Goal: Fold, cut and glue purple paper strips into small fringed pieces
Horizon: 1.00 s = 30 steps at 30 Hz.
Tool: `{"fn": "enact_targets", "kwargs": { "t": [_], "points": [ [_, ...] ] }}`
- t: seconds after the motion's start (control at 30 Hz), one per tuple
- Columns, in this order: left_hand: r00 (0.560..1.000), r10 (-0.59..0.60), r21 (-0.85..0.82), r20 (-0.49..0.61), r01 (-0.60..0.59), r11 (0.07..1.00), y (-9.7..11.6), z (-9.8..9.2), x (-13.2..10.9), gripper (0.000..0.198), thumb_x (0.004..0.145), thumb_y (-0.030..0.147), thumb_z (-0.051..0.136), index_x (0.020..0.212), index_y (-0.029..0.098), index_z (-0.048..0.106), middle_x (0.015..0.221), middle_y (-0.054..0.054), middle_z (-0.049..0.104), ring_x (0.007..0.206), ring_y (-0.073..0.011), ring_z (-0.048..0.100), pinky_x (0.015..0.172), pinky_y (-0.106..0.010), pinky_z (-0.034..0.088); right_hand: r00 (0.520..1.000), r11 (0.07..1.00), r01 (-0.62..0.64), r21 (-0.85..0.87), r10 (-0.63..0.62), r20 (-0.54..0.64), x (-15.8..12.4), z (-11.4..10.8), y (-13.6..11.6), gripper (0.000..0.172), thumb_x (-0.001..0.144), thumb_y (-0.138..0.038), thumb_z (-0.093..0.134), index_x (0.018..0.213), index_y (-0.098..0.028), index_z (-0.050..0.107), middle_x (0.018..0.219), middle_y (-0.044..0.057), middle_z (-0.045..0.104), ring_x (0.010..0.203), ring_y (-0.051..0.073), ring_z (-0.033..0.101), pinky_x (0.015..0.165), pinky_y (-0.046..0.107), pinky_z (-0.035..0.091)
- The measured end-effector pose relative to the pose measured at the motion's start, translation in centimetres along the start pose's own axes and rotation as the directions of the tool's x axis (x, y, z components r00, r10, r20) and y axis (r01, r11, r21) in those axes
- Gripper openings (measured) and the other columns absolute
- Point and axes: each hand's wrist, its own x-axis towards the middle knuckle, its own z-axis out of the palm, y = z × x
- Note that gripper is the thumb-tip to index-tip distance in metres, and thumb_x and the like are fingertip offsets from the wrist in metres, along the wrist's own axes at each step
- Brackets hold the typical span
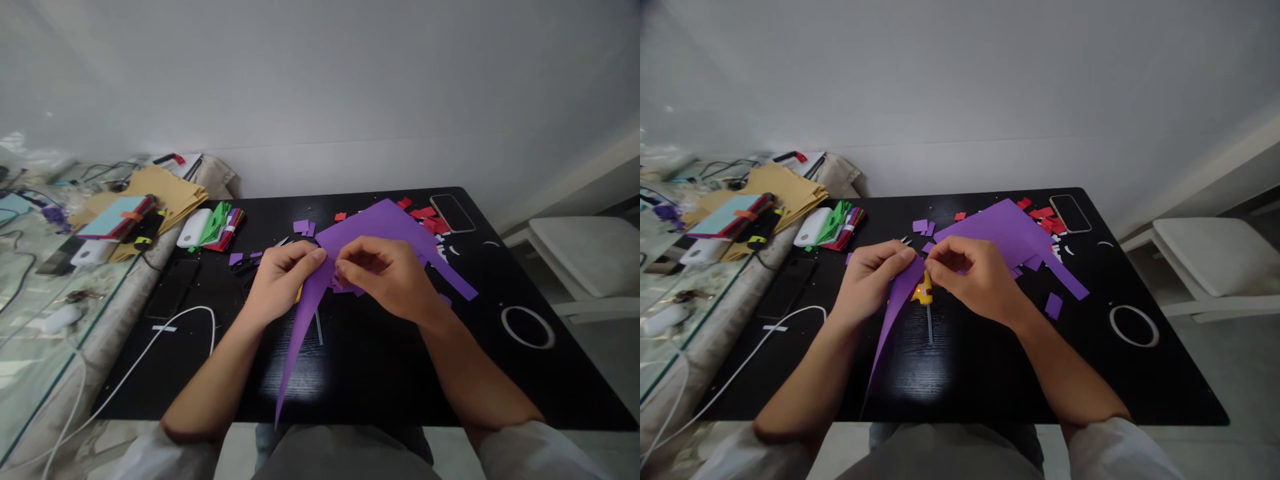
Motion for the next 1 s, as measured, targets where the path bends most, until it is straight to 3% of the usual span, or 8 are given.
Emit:
{"fn": "enact_targets", "kwargs": {
  "t": [0.23, 0.53, 0.8, 1.0],
  "points": [
    [0.999, 0.045, 0.009, -0.023, -0.045, 0.999, 0.16, 0.03, 0.04, 0.042, 0.091, 0.051, 0.075, 0.066, 0.016, 0.071, 0.060, 0.001, 0.057, 0.057, -0.0111, 0.045, 0.055, -0.025, 0.036, 1.000, 0.999, -0.021, 0.042, 0.022, -0.019, 0.06, -0.25, 0.01, 0.013, 0.091, -0.029, 0.077, 0.085, -0.019, 0.075, 0.071, 0.001, 0.074, 0.064, 0.014, 0.070, 0.060, 0.026, 0.058],
    [0.992, 0.016, -0.043, -0.126, -0.021, 0.999, 0.00, 0.04, 0.17, 0.025, 0.082, 0.040, 0.086, 0.075, 0.017, 0.080, 0.066, -0.001, 0.070, 0.059, -0.0112, 0.054, 0.056, -0.022, 0.042, 0.998, 0.996, -0.038, 0.085, 0.042, -0.051, 0.34, -0.47, 0.27, 0.015, 0.090, -0.031, 0.078, 0.083, -0.018, 0.075, 0.070, 0.001, 0.074, 0.064, 0.015, 0.071, 0.061, 0.026, 0.060],
    [0.998, -0.028, -0.090, -0.065, 0.022, 0.996, -0.68, -0.21, 0.44, 0.028, 0.083, 0.043, 0.085, 0.076, 0.017, 0.080, 0.064, 0.000, 0.068, 0.056, -0.0101, 0.053, 0.053, -0.022, 0.038, 0.996, 0.995, -0.026, 0.091, 0.034, -0.081, 0.56, -0.73, 0.36, 0.015, 0.088, -0.032, 0.078, 0.080, -0.019, 0.073, 0.068, 0.000, 0.072, 0.063, 0.015, 0.070, 0.058, 0.026, 0.057],
    [1.000, -0.013, -0.073, 0.001, 0.013, 0.997, -0.56, 0.11, 0.34, 0.025, 0.083, 0.040, 0.086, 0.075, 0.017, 0.080, 0.067, -0.002, 0.073, 0.059, -0.0114, 0.059, 0.056, -0.022, 0.044, 0.999, 0.994, -0.033, 0.104, 0.031, 0.025, 0.63, -0.94, -0.13, 0.009, 0.088, -0.025, 0.075, 0.083, -0.019, 0.070, 0.074, 0.000, 0.070, 0.067, 0.015, 0.067, 0.062, 0.027, 0.055]
  ]
}}
